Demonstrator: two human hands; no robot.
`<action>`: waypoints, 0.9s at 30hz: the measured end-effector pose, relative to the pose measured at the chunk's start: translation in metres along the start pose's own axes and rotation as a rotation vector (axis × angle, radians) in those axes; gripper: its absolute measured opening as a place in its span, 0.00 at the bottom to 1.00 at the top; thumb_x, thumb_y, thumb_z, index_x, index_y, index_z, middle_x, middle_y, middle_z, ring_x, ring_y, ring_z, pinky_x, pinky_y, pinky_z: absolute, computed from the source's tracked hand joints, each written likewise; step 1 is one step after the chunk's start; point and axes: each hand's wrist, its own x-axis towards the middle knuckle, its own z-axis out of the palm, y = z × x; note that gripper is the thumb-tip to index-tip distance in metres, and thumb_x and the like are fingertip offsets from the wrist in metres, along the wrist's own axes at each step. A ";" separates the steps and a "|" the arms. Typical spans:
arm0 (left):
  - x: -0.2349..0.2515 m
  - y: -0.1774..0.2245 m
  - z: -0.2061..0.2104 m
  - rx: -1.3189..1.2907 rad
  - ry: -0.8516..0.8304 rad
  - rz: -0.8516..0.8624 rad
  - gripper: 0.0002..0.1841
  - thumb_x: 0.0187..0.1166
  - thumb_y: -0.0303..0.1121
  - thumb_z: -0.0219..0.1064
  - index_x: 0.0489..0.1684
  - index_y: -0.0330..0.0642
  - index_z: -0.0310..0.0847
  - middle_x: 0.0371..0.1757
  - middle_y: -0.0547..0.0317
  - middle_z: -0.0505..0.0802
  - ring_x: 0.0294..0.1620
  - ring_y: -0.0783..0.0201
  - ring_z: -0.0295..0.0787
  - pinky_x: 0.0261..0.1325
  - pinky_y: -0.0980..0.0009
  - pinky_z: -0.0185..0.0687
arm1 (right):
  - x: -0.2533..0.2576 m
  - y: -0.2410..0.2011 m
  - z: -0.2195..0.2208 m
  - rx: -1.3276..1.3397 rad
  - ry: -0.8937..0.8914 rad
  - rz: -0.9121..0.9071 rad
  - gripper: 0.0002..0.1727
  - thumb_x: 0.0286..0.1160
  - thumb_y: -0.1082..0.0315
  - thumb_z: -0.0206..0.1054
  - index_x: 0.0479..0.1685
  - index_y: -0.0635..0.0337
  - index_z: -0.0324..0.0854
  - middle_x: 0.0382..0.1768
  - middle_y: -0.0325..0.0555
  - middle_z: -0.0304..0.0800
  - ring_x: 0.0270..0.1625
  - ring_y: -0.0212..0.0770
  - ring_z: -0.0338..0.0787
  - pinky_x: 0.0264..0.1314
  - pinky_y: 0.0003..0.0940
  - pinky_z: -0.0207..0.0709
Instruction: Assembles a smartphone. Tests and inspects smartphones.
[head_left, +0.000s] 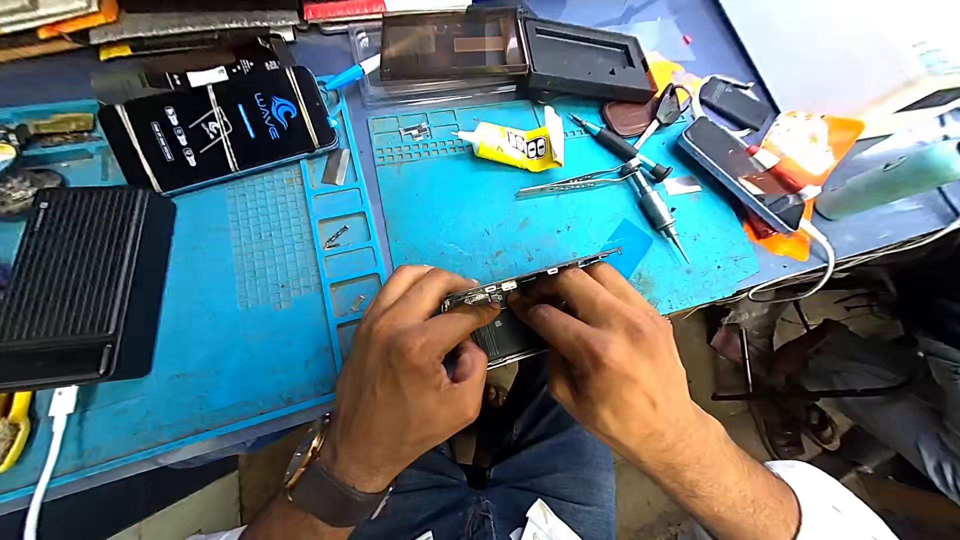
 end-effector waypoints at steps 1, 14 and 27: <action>0.000 0.000 0.000 0.002 -0.001 0.001 0.16 0.70 0.33 0.62 0.46 0.55 0.98 0.55 0.66 0.93 0.60 0.64 0.84 0.56 0.67 0.81 | 0.000 0.000 0.001 0.000 0.005 0.003 0.15 0.68 0.72 0.61 0.42 0.51 0.94 0.42 0.43 0.88 0.48 0.47 0.85 0.43 0.41 0.78; 0.002 0.001 -0.004 -0.020 -0.025 -0.023 0.16 0.68 0.35 0.64 0.46 0.57 0.98 0.54 0.70 0.92 0.61 0.65 0.83 0.58 0.66 0.81 | 0.000 -0.012 -0.002 -0.022 -0.025 0.091 0.12 0.66 0.70 0.65 0.40 0.48 0.93 0.43 0.41 0.88 0.49 0.46 0.85 0.45 0.42 0.78; 0.006 0.006 -0.004 -0.013 -0.043 -0.067 0.16 0.68 0.33 0.62 0.41 0.59 0.98 0.50 0.73 0.92 0.58 0.68 0.83 0.55 0.69 0.82 | -0.006 -0.013 -0.004 0.051 0.018 0.160 0.14 0.70 0.65 0.62 0.42 0.46 0.95 0.40 0.38 0.84 0.47 0.42 0.82 0.46 0.40 0.75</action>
